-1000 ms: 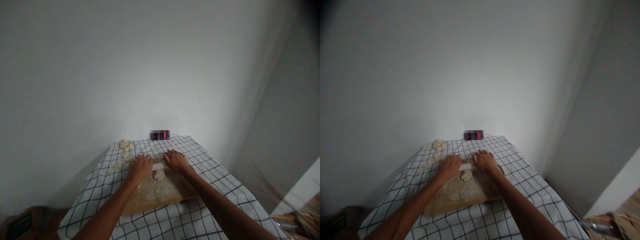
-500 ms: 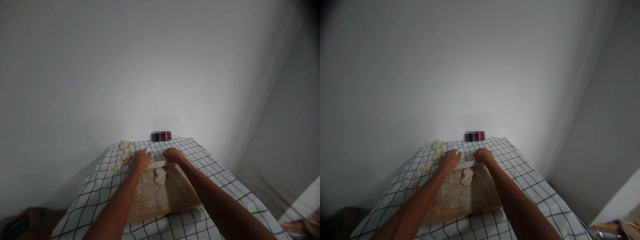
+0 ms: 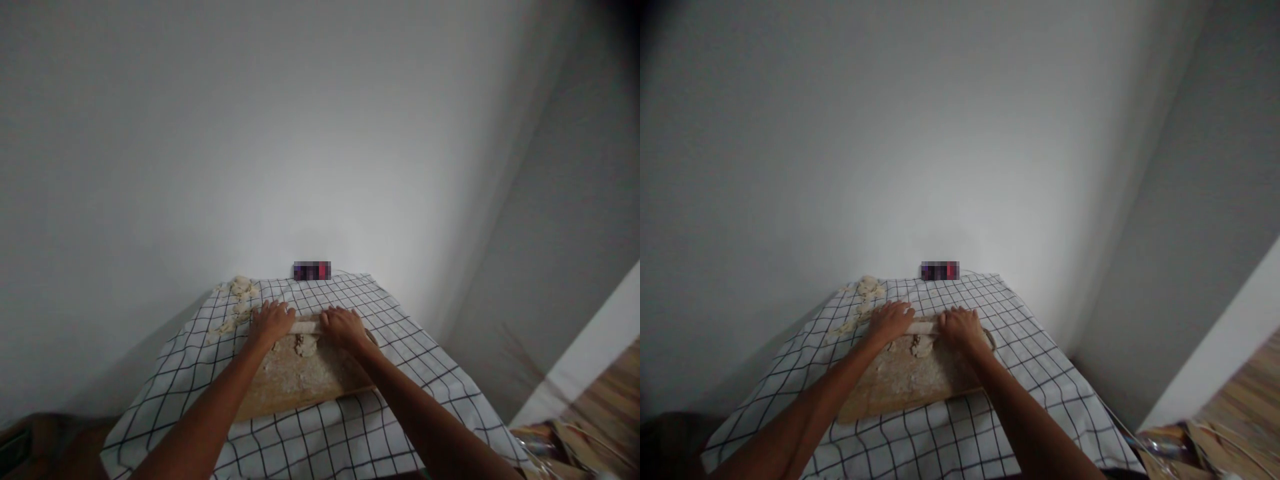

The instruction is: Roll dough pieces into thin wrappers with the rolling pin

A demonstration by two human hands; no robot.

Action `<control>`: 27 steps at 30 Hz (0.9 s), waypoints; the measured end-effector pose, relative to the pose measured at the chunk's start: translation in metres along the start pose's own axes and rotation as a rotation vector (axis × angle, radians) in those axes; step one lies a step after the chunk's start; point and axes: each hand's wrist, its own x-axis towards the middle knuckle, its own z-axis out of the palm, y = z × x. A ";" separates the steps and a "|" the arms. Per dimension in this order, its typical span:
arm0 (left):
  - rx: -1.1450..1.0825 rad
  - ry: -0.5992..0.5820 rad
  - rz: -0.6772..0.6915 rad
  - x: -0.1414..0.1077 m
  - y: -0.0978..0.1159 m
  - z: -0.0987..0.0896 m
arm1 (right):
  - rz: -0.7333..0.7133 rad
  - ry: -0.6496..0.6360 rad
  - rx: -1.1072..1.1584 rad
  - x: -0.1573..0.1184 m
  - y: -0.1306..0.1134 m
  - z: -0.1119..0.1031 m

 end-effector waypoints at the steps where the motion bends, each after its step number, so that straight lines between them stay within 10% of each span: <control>1: 0.022 0.018 0.028 -0.006 -0.001 0.001 | -0.005 0.024 -0.001 -0.007 -0.002 0.001; 15: 0.006 0.216 0.286 -0.079 -0.014 0.008 | -0.024 0.114 0.142 -0.082 -0.021 0.002; 27: 0.017 0.000 0.120 -0.062 0.011 -0.021 | 0.020 0.018 0.076 -0.046 -0.010 -0.006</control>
